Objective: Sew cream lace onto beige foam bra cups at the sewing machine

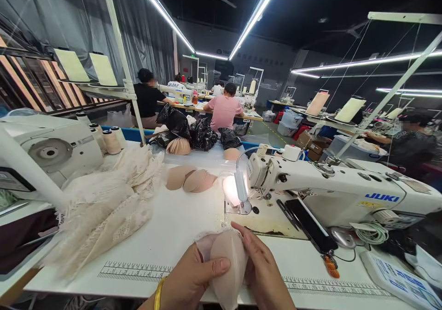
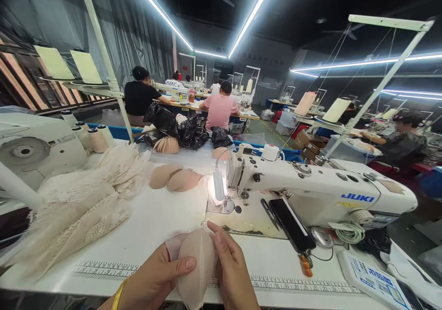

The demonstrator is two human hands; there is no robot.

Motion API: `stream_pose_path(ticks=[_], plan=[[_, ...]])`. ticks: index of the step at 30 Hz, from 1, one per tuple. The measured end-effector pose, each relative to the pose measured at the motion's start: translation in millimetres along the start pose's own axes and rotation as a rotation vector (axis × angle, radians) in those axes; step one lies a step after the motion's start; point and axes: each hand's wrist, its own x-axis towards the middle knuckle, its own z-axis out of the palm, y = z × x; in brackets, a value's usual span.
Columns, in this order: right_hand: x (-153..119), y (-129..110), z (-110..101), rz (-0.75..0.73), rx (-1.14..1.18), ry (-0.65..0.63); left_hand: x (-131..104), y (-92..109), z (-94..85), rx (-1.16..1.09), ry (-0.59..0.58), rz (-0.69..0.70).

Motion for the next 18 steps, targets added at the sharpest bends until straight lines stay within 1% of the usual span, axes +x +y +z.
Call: stream_pose_path(ticks=[1,3,6,8,10,13,18], plan=[[-1,1,2,-0.007,0.056,0.008,1,0,-0.2,-0.007,0.034,0.021],[-3,3,6,-0.049,0.128,0.034,5,-2,-2.1,-0.003,0.139,0.07],[-3,5,7,-0.094,0.146,0.086,14,-5,-7.4,-0.014,0.315,0.139],[-2,6,5,-0.089,0.137,0.103,18,-7,-10.3,-0.047,0.392,0.167],[0,6,3,-0.081,0.125,0.109,20,-9,-11.4,-0.072,0.423,0.173],[2,7,0,-0.094,0.119,0.123,21,-10,-9.7,-0.096,0.431,0.174],[4,9,1,-0.115,0.135,0.137,21,-9,-4.2,-0.123,0.41,0.168]])
